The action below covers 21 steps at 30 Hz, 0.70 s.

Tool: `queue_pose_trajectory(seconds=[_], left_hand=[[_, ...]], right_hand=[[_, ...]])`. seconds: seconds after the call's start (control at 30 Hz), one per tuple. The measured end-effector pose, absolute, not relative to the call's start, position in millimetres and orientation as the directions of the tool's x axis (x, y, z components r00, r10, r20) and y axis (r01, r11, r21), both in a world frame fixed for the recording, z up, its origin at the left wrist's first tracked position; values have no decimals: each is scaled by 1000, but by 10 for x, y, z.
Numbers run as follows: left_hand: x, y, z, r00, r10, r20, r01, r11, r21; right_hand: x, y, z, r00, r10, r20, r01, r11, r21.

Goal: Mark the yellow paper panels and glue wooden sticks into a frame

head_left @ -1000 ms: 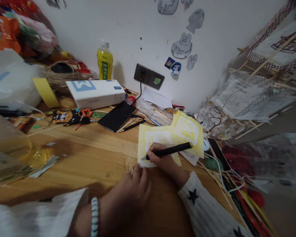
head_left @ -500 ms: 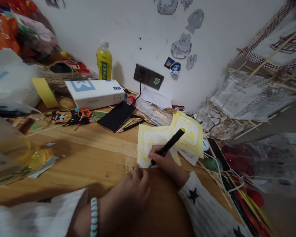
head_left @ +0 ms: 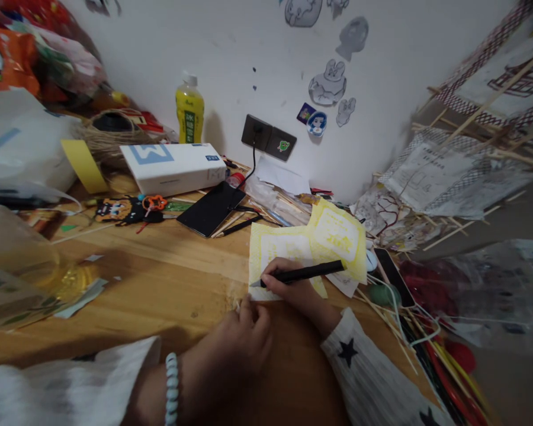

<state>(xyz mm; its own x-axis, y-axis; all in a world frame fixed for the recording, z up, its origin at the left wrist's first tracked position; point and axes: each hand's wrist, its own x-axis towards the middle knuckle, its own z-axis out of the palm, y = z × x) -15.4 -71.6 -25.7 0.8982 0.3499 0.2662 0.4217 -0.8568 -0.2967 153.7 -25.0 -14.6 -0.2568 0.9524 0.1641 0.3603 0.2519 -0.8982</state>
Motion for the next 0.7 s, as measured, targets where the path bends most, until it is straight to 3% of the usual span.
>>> queue_pose_trajectory(seconds=[0.53, 0.7], left_hand=[[-146, -718, -278, 904, 345, 252, 409, -869, -278], [-142, -745, -268, 907, 337, 254, 404, -865, -299]], right_hand=[[1557, -253, -175, -135, 989, 60, 330, 102, -938], [1556, -264, -145, -186, 980, 71, 323, 129, -938]])
